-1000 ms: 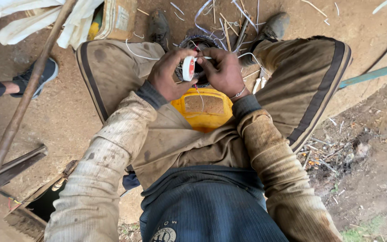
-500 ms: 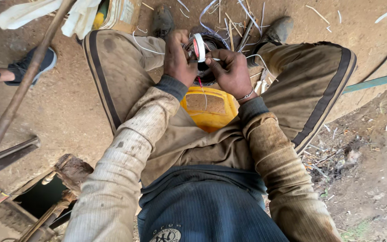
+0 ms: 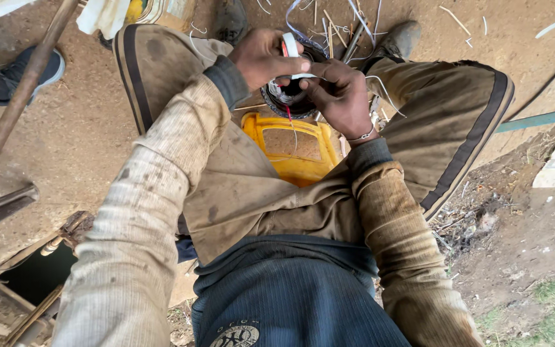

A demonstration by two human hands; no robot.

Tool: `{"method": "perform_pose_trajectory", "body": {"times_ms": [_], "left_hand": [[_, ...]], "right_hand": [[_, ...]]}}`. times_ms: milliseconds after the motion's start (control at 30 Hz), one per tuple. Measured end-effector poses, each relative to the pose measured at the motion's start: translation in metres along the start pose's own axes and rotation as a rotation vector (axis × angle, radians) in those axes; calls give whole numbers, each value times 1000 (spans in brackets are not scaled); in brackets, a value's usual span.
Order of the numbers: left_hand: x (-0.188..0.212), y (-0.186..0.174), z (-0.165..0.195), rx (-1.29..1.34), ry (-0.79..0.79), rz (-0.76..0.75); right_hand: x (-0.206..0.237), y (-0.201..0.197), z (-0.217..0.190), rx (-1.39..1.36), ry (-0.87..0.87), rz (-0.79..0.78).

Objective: The person sits on the ground with a bucket-like container holding red and white wires between their legs. They pull tape from a roll of white electrical tape and wrap it around the wires, working section by section while occasionally repositioning the wires in the container.

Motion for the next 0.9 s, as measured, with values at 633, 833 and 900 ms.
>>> {"method": "perform_pose_trajectory", "body": {"times_ms": [633, 833, 900], "left_hand": [[54, 21, 11, -567, 608, 196], [30, 10, 0, -712, 539, 314], [31, 18, 9, -634, 568, 192]], "right_hand": [[-1, 13, 26, -153, 151, -48], [4, 15, 25, -240, 255, -114], [0, -1, 3, 100, 50, -50]]}}
Point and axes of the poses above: each hand's wrist, its own x-axis away from the middle knuckle, its own y-axis out of the palm, z = x × y, the point moved 9 cm from there along -x, towards the middle knuckle, and after that the axes turned 15 degrees about x, right-handed, at the moved point
